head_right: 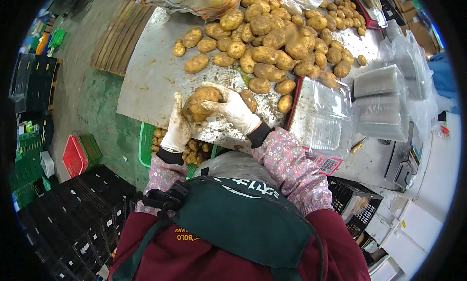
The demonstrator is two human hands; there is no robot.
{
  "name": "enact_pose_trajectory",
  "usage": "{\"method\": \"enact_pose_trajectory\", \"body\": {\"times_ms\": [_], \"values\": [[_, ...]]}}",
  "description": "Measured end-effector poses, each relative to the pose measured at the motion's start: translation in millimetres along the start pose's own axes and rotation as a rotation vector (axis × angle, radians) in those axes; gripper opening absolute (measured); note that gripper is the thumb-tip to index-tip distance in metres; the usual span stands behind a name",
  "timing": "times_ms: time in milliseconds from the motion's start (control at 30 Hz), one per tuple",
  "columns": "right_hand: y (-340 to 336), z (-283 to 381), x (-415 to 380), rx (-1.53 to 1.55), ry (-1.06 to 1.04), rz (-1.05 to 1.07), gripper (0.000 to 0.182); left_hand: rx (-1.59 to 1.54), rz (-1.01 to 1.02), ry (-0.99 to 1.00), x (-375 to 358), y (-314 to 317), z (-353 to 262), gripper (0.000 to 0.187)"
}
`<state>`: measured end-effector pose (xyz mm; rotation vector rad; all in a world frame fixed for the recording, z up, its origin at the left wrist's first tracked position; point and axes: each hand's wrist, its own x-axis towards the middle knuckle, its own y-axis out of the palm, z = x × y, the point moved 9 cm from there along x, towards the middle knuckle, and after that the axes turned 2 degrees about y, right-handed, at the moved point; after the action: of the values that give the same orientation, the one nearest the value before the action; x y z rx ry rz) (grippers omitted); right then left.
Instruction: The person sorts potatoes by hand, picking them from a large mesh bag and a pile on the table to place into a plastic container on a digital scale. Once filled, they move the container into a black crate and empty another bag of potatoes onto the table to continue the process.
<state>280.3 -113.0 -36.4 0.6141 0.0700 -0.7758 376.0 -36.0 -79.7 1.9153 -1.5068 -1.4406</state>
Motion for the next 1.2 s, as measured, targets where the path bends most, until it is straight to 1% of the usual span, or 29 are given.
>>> {"method": "enact_pose_trajectory", "body": {"times_ms": [33,67,100,167,200,233,333,367,400,433,467,500,533,567,633,667,700,733,767,800,833,900,933,967,1000,1067,1100,1167,1200], "values": [[-4.7,2.2,-1.4,-0.077,-0.036,-0.057,0.055,0.243,-0.028,0.117,-3.5,5.3,-14.2,0.059],[-10.3,-5.6,-4.5,-0.058,0.049,-0.104,0.055,0.486,-0.059,0.231,-6.6,11.3,-26.1,0.057],[-8.4,-6.8,-6.7,-0.061,0.049,-0.101,0.055,0.484,-0.060,0.234,-6.1,15.9,-25.6,0.057],[-4.7,-1.3,-12.4,-0.076,0.014,-0.134,0.055,1.020,-0.024,0.737,-23.0,48.5,-54.2,0.049],[-2.9,-0.9,-13.9,-0.069,0.058,-0.117,0.054,0.987,-0.107,0.686,-20.0,30.5,-52.0,0.038],[-0.8,0.9,-14.6,-0.072,0.058,-0.115,0.054,0.985,-0.108,0.690,-18.8,26.3,-52.9,0.038],[7.8,11.3,-18.9,-0.109,-0.036,-0.057,0.053,0.432,-0.259,0.490,-20.6,-6.0,-57.6,0.028],[7.0,9.0,-21.5,0.011,-0.007,-0.045,0.051,0.589,-0.268,0.346,-24.4,-28.5,-64.0,0.027],[4.8,8.0,-23.9,0.133,0.018,-0.037,0.049,0.651,-0.323,0.324,-38.3,-34.7,-74.7,0.027],[-1.7,6.5,-25.8,0.133,0.014,-0.045,0.049,1.071,-0.287,0.466,-35.9,-81.4,-85.7,0.046],[-13.5,2.9,-27.2,0.283,-0.016,-0.070,0.046,1.641,-0.507,0.346,-62.8,-83.6,-99.8,0.079],[-25.3,0.0,-29.6,0.433,-0.045,-0.095,0.044,2.262,-0.774,-0.065,-85.8,-67.6,-112.0,0.116],[-38.8,-0.5,-33.3,0.428,-0.056,-0.150,0.045,2.534,-0.986,-0.147,-98.3,-113.3,-119.3,0.128],[-44.0,3.7,-37.8,0.429,-0.060,-0.155,0.045,2.558,-1.040,-0.152,-108.3,-118.4,-127.8,0.119],[-58.9,5.0,-52.3,0.666,-0.004,-0.302,0.045,2.439,-0.963,0.334,-106.9,-79.5,-131.9,0.082],[-70.0,3.9,-62.3,0.632,0.042,-0.467,0.047,2.360,-0.881,0.444,-91.9,-88.5,-121.7,0.058],[-74.1,5.9,-65.2,0.630,0.038,-0.471,0.047,2.276,-0.802,0.553,-71.5,-97.8,-113.5,0.039],[-83.9,14.0,-70.0,0.544,-0.024,-0.506,0.045,2.211,-0.726,1.181,-73.4,-42.5,-97.2,0.025],[-94.0,22.7,-77.4,0.457,-0.084,-0.543,0.045,2.060,-0.575,1.055,-52.9,-23.3,-82.2,0.020],[-92.0,43.2,-94.1,0.300,-0.119,-0.534,0.044,2.101,-0.330,1.162,-40.0,24.6,-61.7,0.031],[-96.8,59.5,-112.6,0.232,-0.148,-0.642,0.038,2.004,-0.175,1.089,-19.5,30.2,-42.8,0.048],[-106.8,100.0,-149.8,0.057,-0.310,-0.707,0.033,2.149,-0.026,1.032,14.5,49.3,-1.4,0.055],[-133.9,112.0,-174.5,-0.169,-0.349,-0.837,0.030,2.158,0.021,1.038,26.0,59.8,10.4,0.056],[-144.3,136.9,-195.6,-0.645,-0.345,-0.930,0.029,2.166,0.067,1.045,36.9,66.4,18.5,0.056],[-169.2,132.6,-213.1,-0.654,-0.294,-0.949,0.031,2.161,0.075,1.046,50.5,62.2,24.1,0.056],[-229.2,112.5,-240.5,-0.777,-0.157,-1.009,0.031,2.444,0.146,0.808,87.1,39.7,54.1,0.058],[-253.4,103.1,-249.8,-0.875,-0.097,-1.071,0.032,2.442,0.159,0.811,89.5,44.5,54.8,0.058],[-246.1,101.2,-240.1,-1.102,-0.078,-0.995,0.032,2.361,0.164,0.550,95.7,50.0,49.4,0.058],[-280.5,84.3,-247.1,-1.054,-0.142,-1.056,0.031,2.013,0.115,0.574,88.8,60.8,32.5,0.055]]}}
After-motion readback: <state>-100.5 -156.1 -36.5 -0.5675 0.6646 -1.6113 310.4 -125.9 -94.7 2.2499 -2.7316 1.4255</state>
